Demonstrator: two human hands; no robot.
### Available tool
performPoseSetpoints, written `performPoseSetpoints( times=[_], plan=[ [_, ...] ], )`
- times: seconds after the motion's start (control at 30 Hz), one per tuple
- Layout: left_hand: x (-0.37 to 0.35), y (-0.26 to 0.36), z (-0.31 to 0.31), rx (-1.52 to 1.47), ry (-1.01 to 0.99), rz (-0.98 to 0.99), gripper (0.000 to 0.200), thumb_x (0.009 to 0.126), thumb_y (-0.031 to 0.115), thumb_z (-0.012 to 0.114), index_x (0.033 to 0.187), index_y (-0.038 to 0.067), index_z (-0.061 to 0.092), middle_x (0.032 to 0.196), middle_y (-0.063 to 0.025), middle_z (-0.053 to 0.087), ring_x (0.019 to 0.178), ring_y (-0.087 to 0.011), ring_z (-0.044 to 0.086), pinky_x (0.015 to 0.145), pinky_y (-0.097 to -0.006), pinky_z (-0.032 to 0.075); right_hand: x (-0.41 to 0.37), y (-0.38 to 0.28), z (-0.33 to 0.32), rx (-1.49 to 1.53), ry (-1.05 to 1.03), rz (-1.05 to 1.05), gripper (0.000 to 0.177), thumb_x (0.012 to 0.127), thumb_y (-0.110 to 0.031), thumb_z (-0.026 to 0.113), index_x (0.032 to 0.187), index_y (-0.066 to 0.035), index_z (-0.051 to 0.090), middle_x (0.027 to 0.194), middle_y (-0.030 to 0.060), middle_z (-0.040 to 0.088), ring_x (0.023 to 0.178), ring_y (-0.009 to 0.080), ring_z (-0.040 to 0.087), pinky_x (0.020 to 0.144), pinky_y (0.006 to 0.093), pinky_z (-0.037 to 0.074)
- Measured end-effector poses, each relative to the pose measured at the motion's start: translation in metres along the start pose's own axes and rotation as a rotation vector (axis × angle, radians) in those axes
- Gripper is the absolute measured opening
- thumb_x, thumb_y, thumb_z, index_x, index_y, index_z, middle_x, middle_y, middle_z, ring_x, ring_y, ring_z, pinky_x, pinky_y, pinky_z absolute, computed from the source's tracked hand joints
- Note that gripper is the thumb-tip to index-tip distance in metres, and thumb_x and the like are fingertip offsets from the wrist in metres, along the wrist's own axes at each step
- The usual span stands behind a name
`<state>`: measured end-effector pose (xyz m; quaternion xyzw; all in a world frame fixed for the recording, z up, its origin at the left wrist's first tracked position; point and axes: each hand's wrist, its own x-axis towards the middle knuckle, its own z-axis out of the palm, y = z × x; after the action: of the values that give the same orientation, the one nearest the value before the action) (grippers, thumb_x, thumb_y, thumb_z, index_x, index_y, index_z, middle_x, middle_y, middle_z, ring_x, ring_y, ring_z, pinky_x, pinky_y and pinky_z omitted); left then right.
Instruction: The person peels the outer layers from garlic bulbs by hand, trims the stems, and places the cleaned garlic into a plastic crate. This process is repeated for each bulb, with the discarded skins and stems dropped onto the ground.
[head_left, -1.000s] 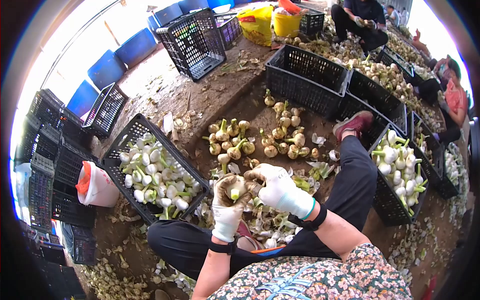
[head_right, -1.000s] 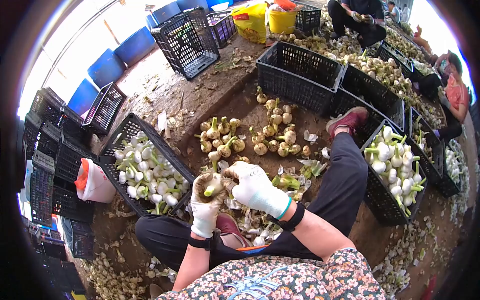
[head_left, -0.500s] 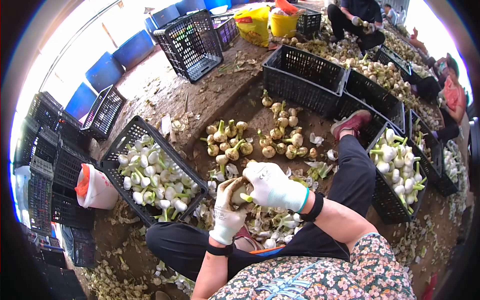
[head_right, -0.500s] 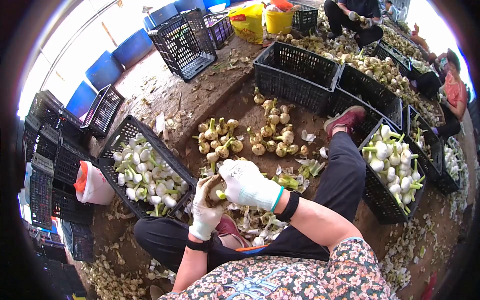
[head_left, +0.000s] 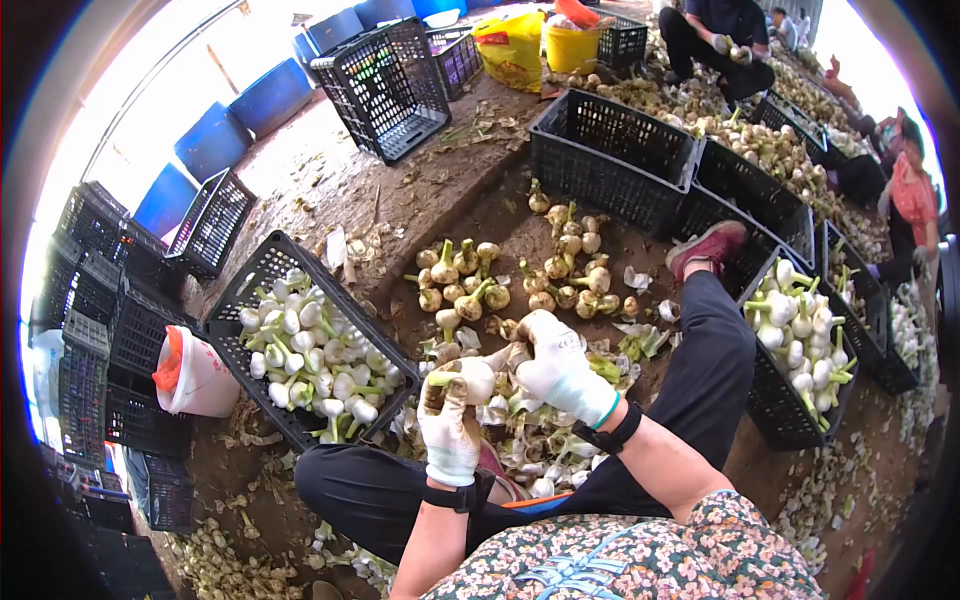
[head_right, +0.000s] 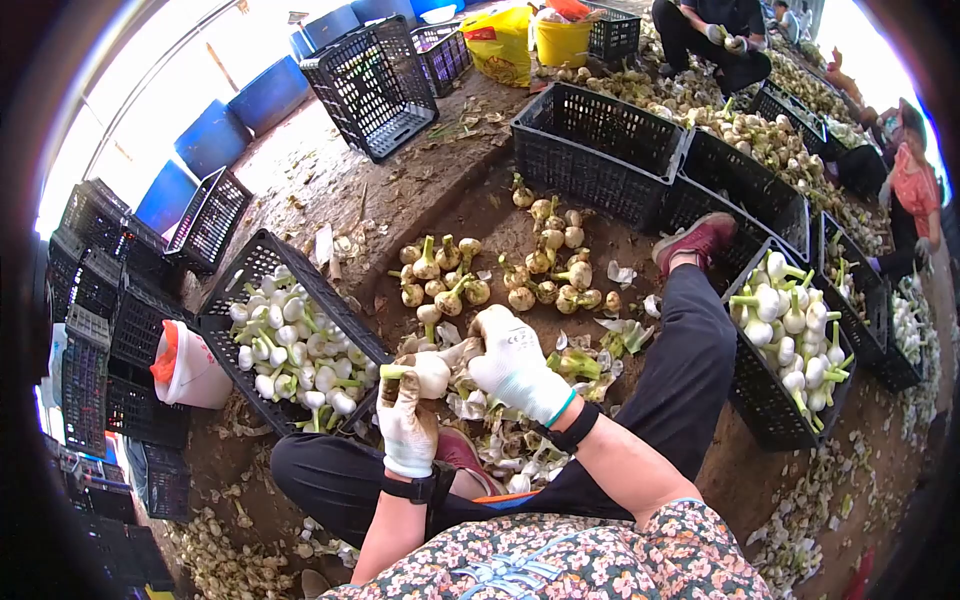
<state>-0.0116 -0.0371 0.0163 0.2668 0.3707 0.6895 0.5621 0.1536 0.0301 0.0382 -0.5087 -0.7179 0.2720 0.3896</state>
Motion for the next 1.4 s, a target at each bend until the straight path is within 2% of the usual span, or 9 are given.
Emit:
performPoseSetpoints(
  times=[0.3,0.43,0.47,0.57,0.67,0.8,0.83,1.0,1.4],
  plan=[
    [0.012,0.003,-0.010,-0.575,-0.064,-0.168,0.031,0.097,0.028,0.059,0.120,0.007,0.061,0.123,-0.0149,0.063,0.116,-0.0297,0.060,0.102,-0.0475,0.048,-0.032,0.086,0.023,-0.298,-0.016,0.100,0.016,0.078,-0.013,0.062,0.090,-0.003,0.064,0.089,0.0201,0.063,0.084,0.0394,0.061,0.076,0.0449,0.050],
    [0.029,0.002,-0.028,-0.487,0.211,-0.165,0.026,0.097,0.031,0.058,0.107,0.008,0.063,0.110,-0.0144,0.066,0.104,-0.0310,0.063,0.095,-0.0497,0.054,-0.048,0.106,0.027,-0.272,-0.832,0.238,0.020,0.076,-0.020,0.059,0.076,-0.005,0.072,0.091,0.0230,0.069,0.083,0.0413,0.065,0.078,0.0468,0.053],
    [0.056,0.015,-0.056,-0.624,0.486,-0.276,0.025,0.097,0.030,0.058,0.105,0.006,0.061,0.104,-0.0142,0.066,0.099,-0.0325,0.064,0.092,-0.0501,0.056,-0.048,0.126,0.041,-0.362,-0.815,0.221,0.021,0.077,-0.018,0.058,0.084,-0.003,0.071,0.093,0.0242,0.068,0.086,0.0416,0.065,0.079,0.0470,0.052],
    [0.098,0.085,-0.073,-0.622,0.143,0.064,0.044,0.098,0.036,0.057,0.121,-0.001,0.055,0.113,-0.0203,0.065,0.105,-0.0330,0.064,0.095,-0.0491,0.055,-0.017,0.156,0.079,-0.322,-0.468,0.404,0.037,0.079,-0.013,0.055,0.112,0.002,0.062,0.100,0.0270,0.067,0.094,0.0426,0.063,0.085,0.0475,0.050],
    [0.117,0.115,-0.076,-0.479,0.154,0.198,0.051,0.098,0.044,0.052,0.123,0.000,0.056,0.120,-0.0191,0.064,0.109,-0.0319,0.063,0.097,-0.0466,0.053,0.024,0.194,0.131,-0.209,-0.200,0.409,0.056,0.080,-0.021,0.066,0.131,-0.002,0.053,0.111,0.0249,0.065,0.106,0.0398,0.061,0.091,0.0458,0.048],
    [0.097,0.026,-0.108,-0.444,0.193,-0.068,0.029,0.097,0.030,0.057,0.118,0.010,0.059,0.104,-0.0055,0.065,0.099,-0.0227,0.062,0.091,-0.0366,0.052,0.061,0.217,0.171,-0.167,-0.273,0.500,0.032,0.078,-0.027,0.073,0.098,-0.002,0.070,0.094,0.0220,0.070,0.085,0.0352,0.068,0.076,0.0437,0.054],
    [0.085,0.017,-0.071,0.020,0.434,-0.127,0.030,0.095,0.017,0.062,0.124,0.010,0.056,0.114,-0.0085,0.064,0.100,-0.0202,0.064,0.087,-0.0367,0.055,0.054,0.247,0.192,0.217,-0.178,0.662,0.024,0.083,-0.021,0.070,0.099,-0.003,0.070,0.090,0.0156,0.073,0.075,0.0261,0.070,0.067,0.0380,0.054],
    [0.067,-0.043,-0.053,0.220,0.034,-0.293,0.069,0.096,0.008,0.060,0.154,0.013,0.023,0.141,-0.0079,0.047,0.127,-0.0210,0.049,0.100,-0.0395,0.048,0.050,0.107,0.082,0.911,-0.292,0.590,0.023,0.091,-0.012,0.064,0.111,-0.002,0.068,0.096,0.0043,0.071,0.083,0.0128,0.066,0.075,0.0287,0.054],
    [0.029,-0.022,-0.003,0.299,-0.079,0.083,0.058,0.078,-0.013,0.072,0.127,0.007,0.048,0.120,-0.0073,0.062,0.108,-0.0173,0.062,0.094,-0.0331,0.053,0.001,-0.006,0.040,1.187,-0.141,0.518,0.031,0.092,-0.010,0.067,0.119,0.003,0.062,0.107,0.0081,0.069,0.092,0.0138,0.066,0.084,0.0271,0.054]
  ],
)
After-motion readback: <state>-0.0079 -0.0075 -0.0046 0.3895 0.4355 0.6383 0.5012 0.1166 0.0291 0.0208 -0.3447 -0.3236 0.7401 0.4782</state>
